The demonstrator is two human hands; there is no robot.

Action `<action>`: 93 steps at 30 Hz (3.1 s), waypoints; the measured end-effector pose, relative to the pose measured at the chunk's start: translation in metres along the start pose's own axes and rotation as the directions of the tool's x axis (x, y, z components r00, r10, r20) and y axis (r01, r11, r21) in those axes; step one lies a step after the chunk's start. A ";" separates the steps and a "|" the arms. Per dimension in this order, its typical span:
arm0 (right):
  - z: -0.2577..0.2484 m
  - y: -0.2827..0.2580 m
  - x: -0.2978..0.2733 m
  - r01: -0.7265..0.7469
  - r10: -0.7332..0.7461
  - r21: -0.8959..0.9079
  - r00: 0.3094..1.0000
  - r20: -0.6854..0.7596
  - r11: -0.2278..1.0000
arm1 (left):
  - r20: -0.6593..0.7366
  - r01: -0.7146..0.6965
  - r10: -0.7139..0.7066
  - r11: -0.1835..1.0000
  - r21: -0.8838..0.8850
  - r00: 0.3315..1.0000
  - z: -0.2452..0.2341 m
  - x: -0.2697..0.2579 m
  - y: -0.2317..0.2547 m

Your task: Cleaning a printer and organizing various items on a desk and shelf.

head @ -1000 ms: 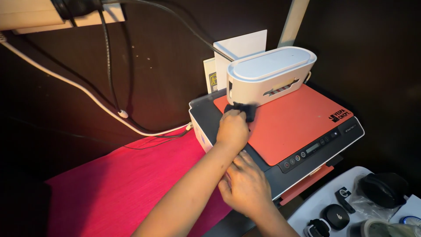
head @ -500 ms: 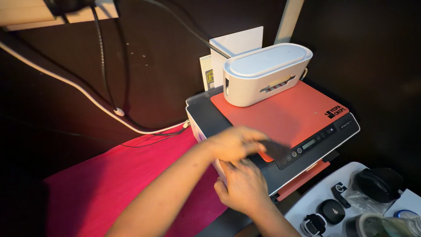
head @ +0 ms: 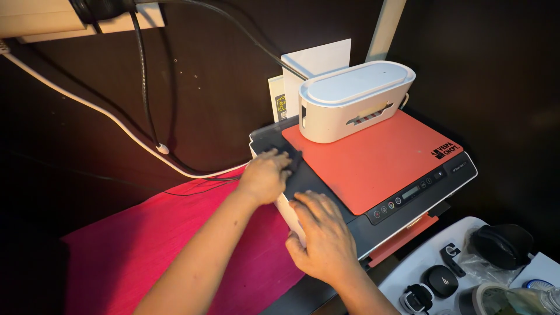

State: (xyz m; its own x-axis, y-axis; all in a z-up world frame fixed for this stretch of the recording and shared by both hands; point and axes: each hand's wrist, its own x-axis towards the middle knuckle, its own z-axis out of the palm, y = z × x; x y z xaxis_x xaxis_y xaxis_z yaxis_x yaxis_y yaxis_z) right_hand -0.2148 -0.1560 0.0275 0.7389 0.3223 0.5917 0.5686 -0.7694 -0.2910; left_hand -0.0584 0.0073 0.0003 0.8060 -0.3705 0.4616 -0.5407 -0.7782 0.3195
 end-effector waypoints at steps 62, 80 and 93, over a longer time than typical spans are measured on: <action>-0.003 0.008 -0.006 -0.043 0.072 0.259 0.992 -0.102 0.965 | 0.011 0.377 -0.726 0.344 -0.860 0.688 0.020 -0.082 0.038; 0.003 0.018 -0.013 -0.074 0.145 0.364 0.975 -0.171 0.928 | -0.634 0.013 -0.201 0.957 -0.288 0.747 0.002 -0.011 0.043; 0.005 0.021 -0.013 -0.065 0.145 0.336 0.965 -0.219 0.940 | -0.001 0.111 -0.111 0.991 0.079 0.994 0.009 0.002 0.040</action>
State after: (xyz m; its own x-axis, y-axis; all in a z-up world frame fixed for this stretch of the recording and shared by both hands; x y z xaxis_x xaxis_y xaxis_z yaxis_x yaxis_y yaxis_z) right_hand -0.2100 -0.1736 0.0097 0.7161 0.0786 0.6936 0.6079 -0.5586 -0.5643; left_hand -0.0764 -0.0291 0.0067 0.8606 -0.2813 0.4245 -0.4275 -0.8520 0.3021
